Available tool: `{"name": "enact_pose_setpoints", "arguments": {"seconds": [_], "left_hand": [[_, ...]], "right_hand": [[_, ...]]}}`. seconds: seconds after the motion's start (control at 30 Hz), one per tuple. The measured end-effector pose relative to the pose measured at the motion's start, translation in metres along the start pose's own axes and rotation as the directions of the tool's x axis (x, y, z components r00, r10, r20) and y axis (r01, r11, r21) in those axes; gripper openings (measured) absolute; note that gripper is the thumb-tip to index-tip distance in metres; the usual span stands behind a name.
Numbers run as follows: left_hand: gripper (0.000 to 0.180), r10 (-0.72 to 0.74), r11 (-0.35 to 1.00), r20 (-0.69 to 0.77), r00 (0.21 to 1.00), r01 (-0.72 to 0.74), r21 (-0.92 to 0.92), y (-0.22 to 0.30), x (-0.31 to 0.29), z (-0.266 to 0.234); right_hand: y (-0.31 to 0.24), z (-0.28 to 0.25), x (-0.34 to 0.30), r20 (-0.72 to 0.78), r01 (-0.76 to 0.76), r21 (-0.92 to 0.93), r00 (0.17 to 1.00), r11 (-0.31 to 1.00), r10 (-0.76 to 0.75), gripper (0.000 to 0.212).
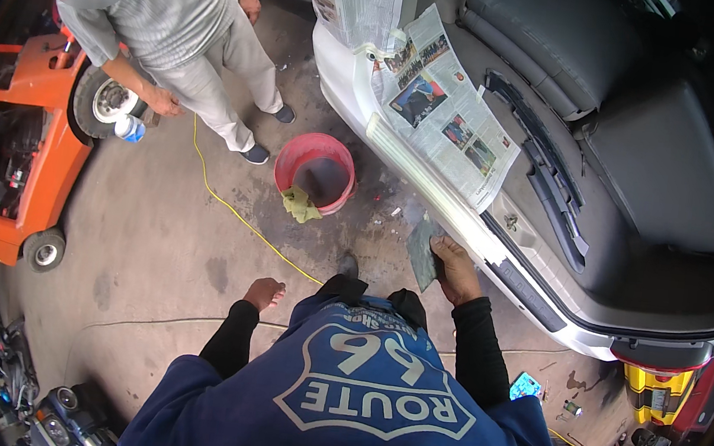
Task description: The person places newspaper sheets over car surfaces and secures them with masking tape. They work on the rear hatch, a detached red bumper, and the hood of a white car, smoothing the paper and applying tape to hold it in place.
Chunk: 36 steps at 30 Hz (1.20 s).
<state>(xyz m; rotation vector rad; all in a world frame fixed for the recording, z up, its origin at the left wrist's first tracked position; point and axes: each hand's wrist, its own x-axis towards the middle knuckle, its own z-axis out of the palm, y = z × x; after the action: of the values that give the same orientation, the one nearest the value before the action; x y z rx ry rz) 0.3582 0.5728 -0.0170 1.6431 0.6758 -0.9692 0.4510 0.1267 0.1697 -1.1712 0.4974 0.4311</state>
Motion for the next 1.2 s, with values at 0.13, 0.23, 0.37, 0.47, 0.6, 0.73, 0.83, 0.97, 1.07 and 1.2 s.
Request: {"name": "enact_pose_setpoints", "arguments": {"seconds": [0.13, 0.23, 0.37, 0.47, 0.6, 0.73, 0.83, 0.97, 1.07, 1.2], "left_hand": [[0.027, 0.130, 0.991, 0.031, 0.991, -0.130, 0.004, 0.013, 0.014, 0.021], [0.029, 0.138, 0.983, 0.114, 0.984, -0.150, 0.105, 0.014, 0.027, 0.037], [0.024, 0.018, 0.868, 0.186, 0.982, -0.108, 0.485, 0.002, 0.030, 0.050], [0.023, 0.056, 0.726, 0.293, 0.954, -0.240, 0.644, -0.012, 0.021, 0.052], [0.024, 0.036, 0.647, 0.265, 0.964, -0.225, 0.729, -0.043, 0.003, 0.049], [0.033, 0.081, 0.021, 0.664, 0.743, -0.668, 0.744, -0.082, -0.020, 0.054], [0.034, 0.030, 0.034, 0.592, 0.806, -0.592, 0.805, -0.102, -0.032, 0.066], [0.032, -0.250, 0.330, 0.375, 0.892, -0.285, 0.900, -0.094, -0.020, 0.082], [0.034, -0.260, 0.343, 0.353, 0.899, -0.256, 0.904, -0.062, 0.019, 0.104], [0.022, 0.192, -0.126, 0.626, 0.756, -0.613, 0.780, 0.002, 0.063, 0.160]], "right_hand": [[0.020, -0.003, -0.044, -0.031, 0.042, -0.028, 0.999, 0.999, -0.043, 0.010], [0.038, -0.017, -0.084, -0.140, 0.124, 0.011, 0.983, 0.992, -0.121, 0.009], [0.082, -0.056, -0.170, -0.278, 0.230, 0.078, 0.939, 0.970, -0.200, 0.004], [0.136, -0.080, -0.242, -0.408, 0.427, 0.197, 0.854, 0.883, -0.322, 0.004], [0.207, -0.094, -0.315, -0.587, 0.578, 0.404, 0.758, 0.709, -0.284, 0.011], [0.250, -0.094, -0.355, -0.658, 0.658, 0.502, 0.712, 0.561, -0.247, 0.016], [0.260, -0.098, -0.369, -0.708, 0.681, 0.499, 0.677, 0.537, -0.201, 0.023], [0.263, -0.107, -0.386, -0.766, 0.736, 0.437, 0.606, 0.517, -0.214, 0.029], [0.272, -0.114, -0.401, -0.814, 0.685, 0.491, 0.581, 0.538, 0.004, 0.042], [0.279, -0.135, -0.417, -0.733, 0.634, 0.614, 0.679, 0.469, 0.041, 0.048]]}}
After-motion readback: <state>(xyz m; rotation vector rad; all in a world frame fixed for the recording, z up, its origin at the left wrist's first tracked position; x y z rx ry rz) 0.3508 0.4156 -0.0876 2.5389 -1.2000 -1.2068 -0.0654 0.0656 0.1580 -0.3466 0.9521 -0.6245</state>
